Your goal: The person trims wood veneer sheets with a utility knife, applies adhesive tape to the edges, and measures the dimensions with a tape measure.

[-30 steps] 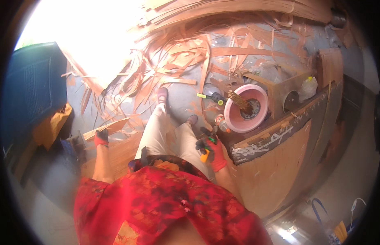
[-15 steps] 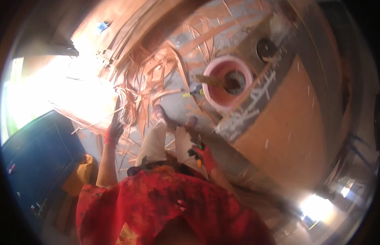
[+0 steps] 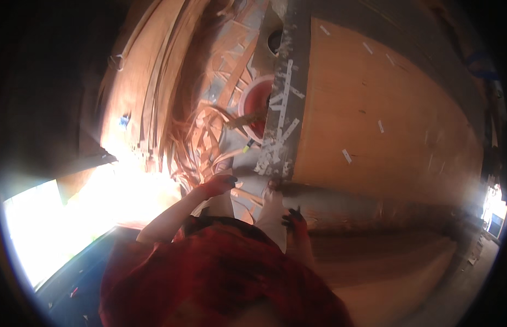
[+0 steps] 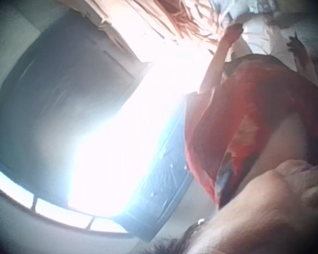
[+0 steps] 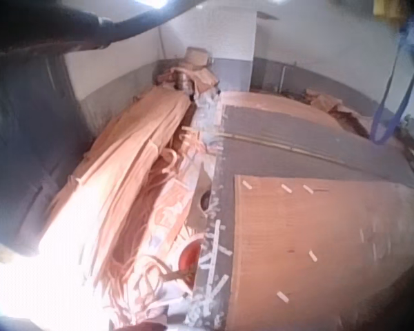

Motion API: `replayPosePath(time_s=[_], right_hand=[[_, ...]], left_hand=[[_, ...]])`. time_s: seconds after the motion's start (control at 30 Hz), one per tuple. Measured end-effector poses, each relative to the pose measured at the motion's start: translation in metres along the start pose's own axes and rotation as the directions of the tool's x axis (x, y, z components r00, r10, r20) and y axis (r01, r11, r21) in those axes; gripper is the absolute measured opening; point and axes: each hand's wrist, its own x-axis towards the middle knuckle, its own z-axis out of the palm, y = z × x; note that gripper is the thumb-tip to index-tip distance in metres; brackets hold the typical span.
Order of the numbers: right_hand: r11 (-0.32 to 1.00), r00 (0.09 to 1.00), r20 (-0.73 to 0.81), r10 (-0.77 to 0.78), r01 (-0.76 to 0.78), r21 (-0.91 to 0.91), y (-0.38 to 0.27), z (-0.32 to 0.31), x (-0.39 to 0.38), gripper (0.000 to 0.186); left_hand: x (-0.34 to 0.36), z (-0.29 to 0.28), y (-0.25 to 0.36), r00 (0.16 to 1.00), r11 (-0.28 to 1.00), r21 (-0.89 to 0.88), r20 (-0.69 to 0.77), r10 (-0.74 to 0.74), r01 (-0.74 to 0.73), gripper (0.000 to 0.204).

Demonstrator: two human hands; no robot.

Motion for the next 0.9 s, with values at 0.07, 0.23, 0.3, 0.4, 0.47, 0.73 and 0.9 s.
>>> replayPosePath(time_s=[0.07,0.23,0.3,0.4,0.47,0.73,0.9], right_hand=[[0.982,0.985,-0.156,0.075,-0.045,0.183,0.014,-0.005,-0.009,0.048],[0.940,0.964,-0.264,-0.037,0.123,0.319,0.076,0.000,-0.024,0.040],[0.974,0.976,-0.134,-0.174,0.191,0.124,0.095,0.015,-0.037,0.037],[0.965,0.967,-0.106,-0.233,0.244,0.101,0.153,0.018,-0.024,0.033],[0.926,0.972,0.227,-0.065,-0.026,0.377,0.137,0.034,0.003,0.033],[0.926,0.977,-0.070,-0.200,0.212,0.313,0.085,0.119,0.044,0.042],[0.778,0.960,-0.132,-0.248,0.279,0.563,0.135,0.099,0.056,0.049]], left_hand=[[0.028,-0.010,-0.014,0.992,0.983,0.140,-0.040,0.121,-0.115,0.040],[0.053,-0.061,-0.006,0.973,0.961,0.156,0.053,0.224,-0.230,0.043],[0.051,-0.084,-0.007,0.973,0.951,0.212,0.093,0.210,-0.226,0.044],[0.050,-0.097,-0.052,0.983,0.966,0.186,0.072,0.169,-0.180,0.046],[0.043,-0.105,-0.075,0.972,0.922,0.307,0.066,0.225,-0.234,0.044],[0.057,-0.044,-0.125,0.987,0.968,0.208,0.104,0.119,-0.139,0.042],[0.098,0.046,-0.074,0.963,0.925,0.326,0.243,0.116,-0.194,0.040]])
